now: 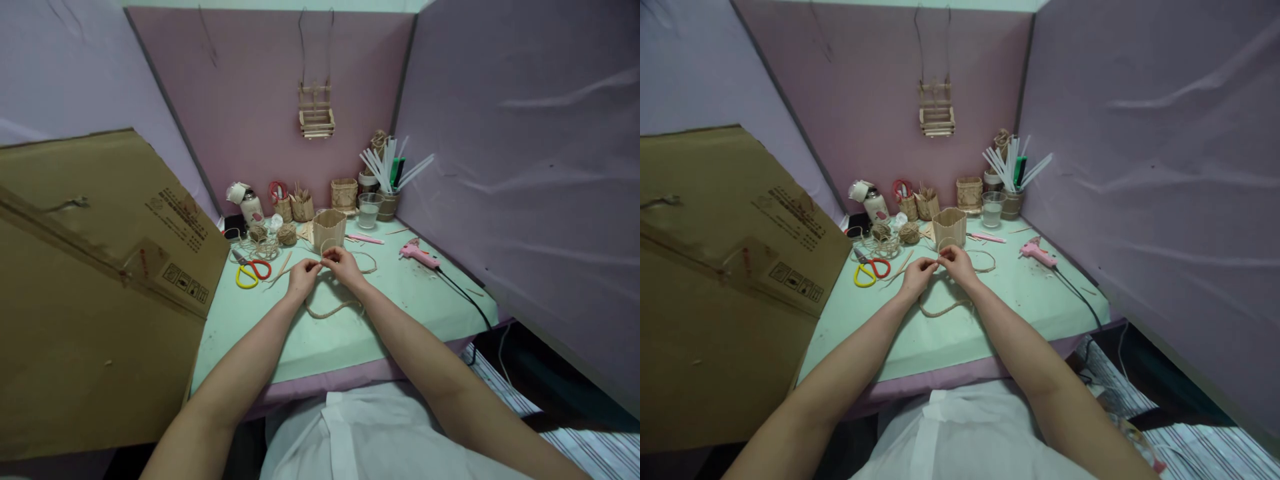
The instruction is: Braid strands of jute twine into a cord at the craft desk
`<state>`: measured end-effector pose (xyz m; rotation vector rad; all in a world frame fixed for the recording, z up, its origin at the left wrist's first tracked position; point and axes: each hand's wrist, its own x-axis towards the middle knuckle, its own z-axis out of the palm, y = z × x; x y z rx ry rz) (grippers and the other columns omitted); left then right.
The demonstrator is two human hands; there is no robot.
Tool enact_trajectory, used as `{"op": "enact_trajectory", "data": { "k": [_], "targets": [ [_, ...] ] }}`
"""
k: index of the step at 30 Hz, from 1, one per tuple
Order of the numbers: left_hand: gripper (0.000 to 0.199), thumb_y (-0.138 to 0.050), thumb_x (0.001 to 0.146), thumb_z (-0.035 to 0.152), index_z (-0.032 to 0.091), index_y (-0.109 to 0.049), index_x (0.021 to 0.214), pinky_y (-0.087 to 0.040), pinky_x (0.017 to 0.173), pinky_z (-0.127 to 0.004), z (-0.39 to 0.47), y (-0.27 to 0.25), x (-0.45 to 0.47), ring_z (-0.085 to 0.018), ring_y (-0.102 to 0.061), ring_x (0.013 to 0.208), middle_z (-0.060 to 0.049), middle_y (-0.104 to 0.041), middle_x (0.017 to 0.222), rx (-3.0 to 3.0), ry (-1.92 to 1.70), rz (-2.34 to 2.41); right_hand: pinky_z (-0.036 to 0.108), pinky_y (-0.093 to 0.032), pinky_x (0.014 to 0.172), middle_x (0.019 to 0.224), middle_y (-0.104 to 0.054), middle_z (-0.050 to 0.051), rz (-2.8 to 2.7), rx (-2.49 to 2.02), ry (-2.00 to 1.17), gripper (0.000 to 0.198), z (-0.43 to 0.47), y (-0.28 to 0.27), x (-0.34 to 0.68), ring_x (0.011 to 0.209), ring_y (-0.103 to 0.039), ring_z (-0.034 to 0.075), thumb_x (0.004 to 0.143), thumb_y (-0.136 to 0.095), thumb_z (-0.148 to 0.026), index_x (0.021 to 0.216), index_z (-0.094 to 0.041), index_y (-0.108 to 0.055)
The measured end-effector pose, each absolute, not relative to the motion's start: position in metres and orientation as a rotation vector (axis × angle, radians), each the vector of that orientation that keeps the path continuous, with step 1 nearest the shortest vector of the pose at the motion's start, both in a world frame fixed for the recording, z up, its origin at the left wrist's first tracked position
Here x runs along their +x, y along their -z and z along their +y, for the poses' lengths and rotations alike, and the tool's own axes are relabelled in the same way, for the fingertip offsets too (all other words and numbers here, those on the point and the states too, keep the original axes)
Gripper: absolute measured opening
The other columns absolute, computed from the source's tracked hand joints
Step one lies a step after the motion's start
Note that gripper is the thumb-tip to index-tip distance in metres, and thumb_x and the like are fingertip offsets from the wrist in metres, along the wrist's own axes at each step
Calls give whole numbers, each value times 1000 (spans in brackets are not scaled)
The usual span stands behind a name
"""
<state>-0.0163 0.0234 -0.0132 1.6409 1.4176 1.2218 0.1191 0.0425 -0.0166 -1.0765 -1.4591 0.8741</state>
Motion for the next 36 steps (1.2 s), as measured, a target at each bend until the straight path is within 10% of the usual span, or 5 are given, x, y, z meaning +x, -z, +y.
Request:
{"op": "enact_trajectory", "data": {
  "k": [36],
  "targets": [
    [11,-53,67,22,15,-61,68,-41,64,-25,26,11,-19,-15,-56,65,-2,-64,67,1515,-1268,1491,31,-48,65,77,-65,3,-1571,-1110,-689,12,36,19,107,68,-59,17,72,-57,-28,82,-21,-58]
  ]
}}
